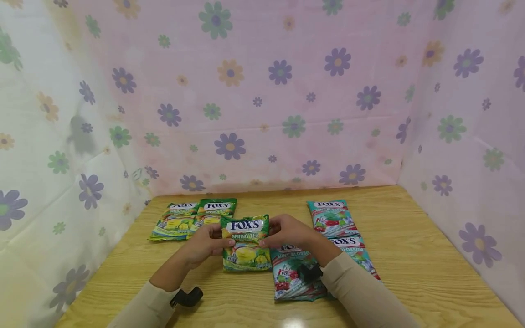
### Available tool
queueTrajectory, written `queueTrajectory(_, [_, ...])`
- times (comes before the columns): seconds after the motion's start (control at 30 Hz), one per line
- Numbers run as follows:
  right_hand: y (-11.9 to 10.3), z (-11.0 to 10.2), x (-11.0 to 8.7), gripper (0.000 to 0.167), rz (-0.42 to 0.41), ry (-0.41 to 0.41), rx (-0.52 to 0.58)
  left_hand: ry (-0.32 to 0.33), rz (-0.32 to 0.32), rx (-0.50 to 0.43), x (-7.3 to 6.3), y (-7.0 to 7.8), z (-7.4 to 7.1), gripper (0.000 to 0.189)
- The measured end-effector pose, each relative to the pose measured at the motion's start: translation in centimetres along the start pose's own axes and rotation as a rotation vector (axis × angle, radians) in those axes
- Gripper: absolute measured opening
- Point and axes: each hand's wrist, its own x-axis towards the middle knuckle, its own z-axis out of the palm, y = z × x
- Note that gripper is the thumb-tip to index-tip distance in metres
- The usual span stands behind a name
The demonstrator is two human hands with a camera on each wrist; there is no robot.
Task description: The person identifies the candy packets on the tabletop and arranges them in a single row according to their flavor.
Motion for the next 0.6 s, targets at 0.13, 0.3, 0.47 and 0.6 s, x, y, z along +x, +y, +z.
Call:
queueTrajectory(0.13, [-0.1, 0.3, 0.1, 0.033, -0.053, -0.035, -0.042, 0.053, -0.005, -0.009, -0.1, 0.4, 0.0, 0.055])
queueTrajectory(0.3, [-0.4, 0.6, 0.2, 0.027, -0.076, 0.011, -0.049, 0.093, -0.001, -0.009, 0.0, 0.8, -0.1, 0.091])
queueTrajectory(0.47, [-1.0, 0.6, 0.3, 0.030, -0.091, 0.057, 0.005, 0.163, 0.032, -0.004, 0.3, 1.5, 0.0, 0.086])
queueTrajectory(0.6, [-1.4, 0.5, 0.5, 0.031, -0.111, 0.085, 0.049, 0.240, 0.053, -0.023, 0.6, 2.1, 0.1, 0.077])
